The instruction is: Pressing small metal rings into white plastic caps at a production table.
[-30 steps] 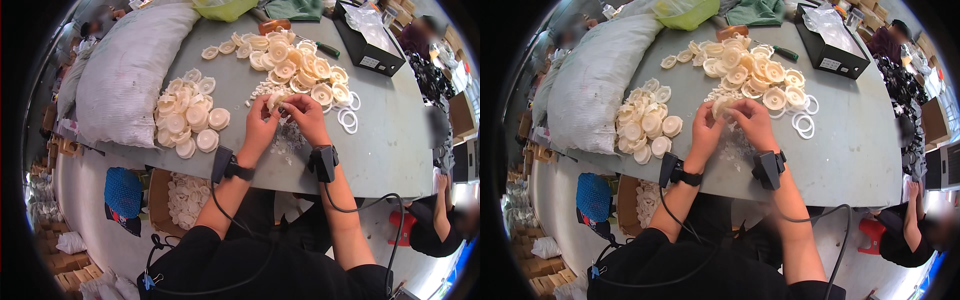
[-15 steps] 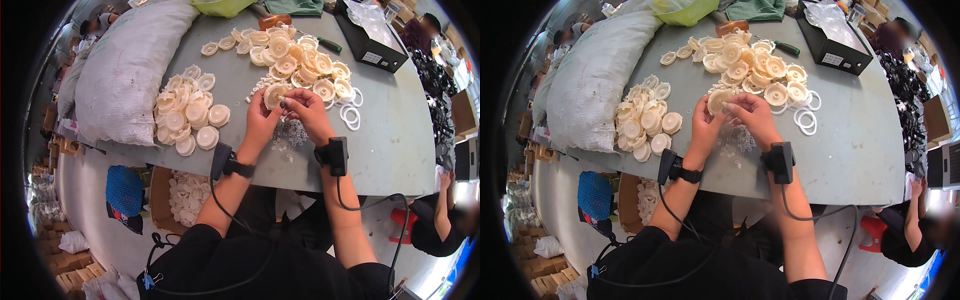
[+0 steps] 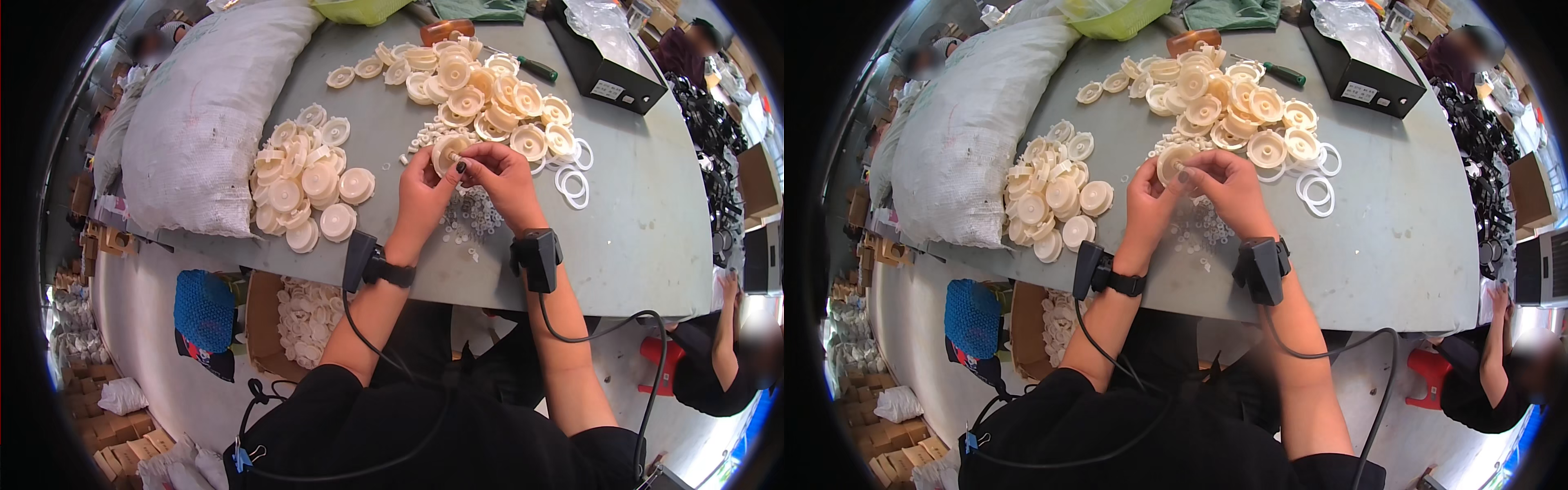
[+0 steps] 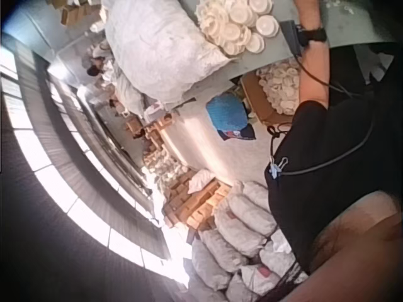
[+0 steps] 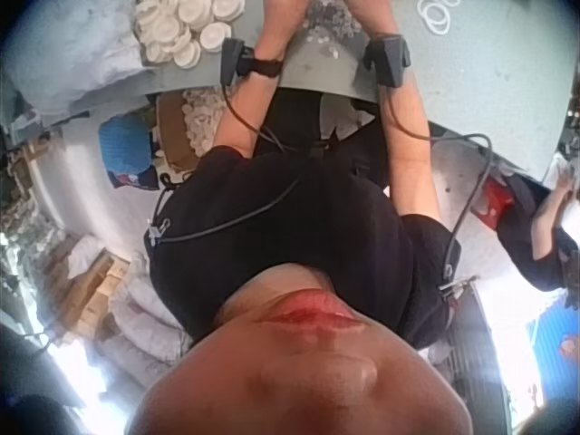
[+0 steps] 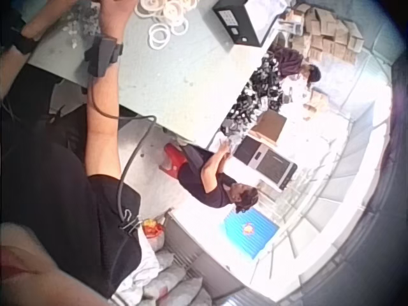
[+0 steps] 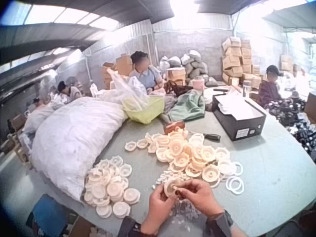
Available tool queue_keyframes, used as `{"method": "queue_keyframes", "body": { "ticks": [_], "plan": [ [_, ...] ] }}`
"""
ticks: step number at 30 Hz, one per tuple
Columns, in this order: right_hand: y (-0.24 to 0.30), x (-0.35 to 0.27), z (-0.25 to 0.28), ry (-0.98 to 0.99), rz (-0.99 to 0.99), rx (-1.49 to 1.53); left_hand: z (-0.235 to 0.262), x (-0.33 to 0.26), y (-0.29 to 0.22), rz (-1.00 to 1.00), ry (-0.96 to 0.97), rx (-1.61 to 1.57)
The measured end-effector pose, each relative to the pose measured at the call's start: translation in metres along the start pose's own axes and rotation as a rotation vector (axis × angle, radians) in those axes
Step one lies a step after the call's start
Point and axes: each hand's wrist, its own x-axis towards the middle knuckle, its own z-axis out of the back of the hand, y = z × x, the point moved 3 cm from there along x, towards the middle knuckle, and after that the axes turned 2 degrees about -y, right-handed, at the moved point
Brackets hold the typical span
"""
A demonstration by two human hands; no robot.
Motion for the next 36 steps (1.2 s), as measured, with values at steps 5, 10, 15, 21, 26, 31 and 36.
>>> {"method": "queue_keyframes", "body": {
  "ticks": [5,10,15,21,26,31,36],
  "plan": [
    [-0.002,0.000,0.002,0.002,-0.002,-0.041,0.002,-0.001,0.001,-0.102,-0.040,0.233],
    [-0.004,0.000,0.001,-0.020,0.010,-0.079,0.001,-0.002,0.001,-0.049,-0.010,0.346],
    [-0.007,-0.001,0.003,-0.040,0.015,-0.034,-0.003,-0.003,-0.004,-0.119,-0.047,0.418],
    [-0.010,-0.001,-0.002,-0.070,-0.032,-0.021,0.001,-0.003,0.001,-0.069,-0.020,0.398],
    [-0.004,0.001,-0.001,-0.019,-0.100,0.092,0.000,0.000,0.005,-0.087,-0.011,0.265],
    [-0.005,-0.001,0.004,0.048,-0.169,0.191,-0.002,0.000,0.004,-0.122,-0.010,0.165],
    [-0.002,-0.002,0.003,0.001,-0.141,0.253,-0.001,0.000,0.006,-0.151,0.017,0.218]
  ]
}}
